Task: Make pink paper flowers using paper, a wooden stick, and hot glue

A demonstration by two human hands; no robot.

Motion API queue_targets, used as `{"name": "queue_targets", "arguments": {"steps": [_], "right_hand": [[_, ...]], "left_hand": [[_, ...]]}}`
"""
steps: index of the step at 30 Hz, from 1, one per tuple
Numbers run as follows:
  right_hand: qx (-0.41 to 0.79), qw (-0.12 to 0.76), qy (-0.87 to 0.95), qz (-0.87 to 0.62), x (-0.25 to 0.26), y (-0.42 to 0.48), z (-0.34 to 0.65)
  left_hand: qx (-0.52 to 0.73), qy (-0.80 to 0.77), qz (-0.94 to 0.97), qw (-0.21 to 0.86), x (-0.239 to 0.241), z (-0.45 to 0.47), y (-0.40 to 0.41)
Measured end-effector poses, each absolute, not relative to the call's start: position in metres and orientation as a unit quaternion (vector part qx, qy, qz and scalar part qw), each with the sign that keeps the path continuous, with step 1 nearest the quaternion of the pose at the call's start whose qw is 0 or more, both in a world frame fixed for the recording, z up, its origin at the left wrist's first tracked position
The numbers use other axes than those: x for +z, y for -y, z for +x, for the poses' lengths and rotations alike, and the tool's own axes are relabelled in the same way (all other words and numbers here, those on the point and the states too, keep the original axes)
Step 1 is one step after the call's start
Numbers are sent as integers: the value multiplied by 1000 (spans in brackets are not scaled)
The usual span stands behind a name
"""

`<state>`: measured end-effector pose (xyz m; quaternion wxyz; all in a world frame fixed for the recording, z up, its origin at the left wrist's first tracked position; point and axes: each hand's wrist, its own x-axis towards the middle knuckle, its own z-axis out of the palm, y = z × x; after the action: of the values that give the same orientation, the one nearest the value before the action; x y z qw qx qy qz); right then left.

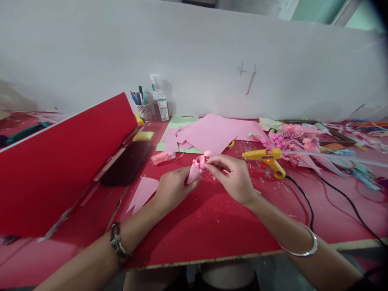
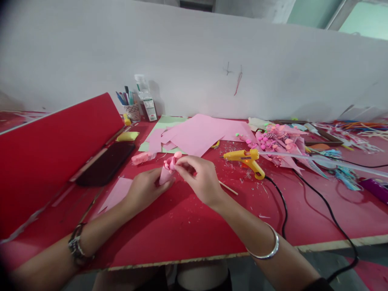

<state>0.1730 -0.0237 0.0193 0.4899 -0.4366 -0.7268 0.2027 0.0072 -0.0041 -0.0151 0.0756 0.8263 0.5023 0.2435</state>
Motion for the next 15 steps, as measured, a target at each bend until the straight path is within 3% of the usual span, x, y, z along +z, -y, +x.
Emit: {"name": "queue_targets", "arguments": {"steps": [15], "right_hand": [[275, 510, 696, -424, 14, 22, 173]], "left_hand": [[252, -497, 825, 95, -14, 7, 4]]}}
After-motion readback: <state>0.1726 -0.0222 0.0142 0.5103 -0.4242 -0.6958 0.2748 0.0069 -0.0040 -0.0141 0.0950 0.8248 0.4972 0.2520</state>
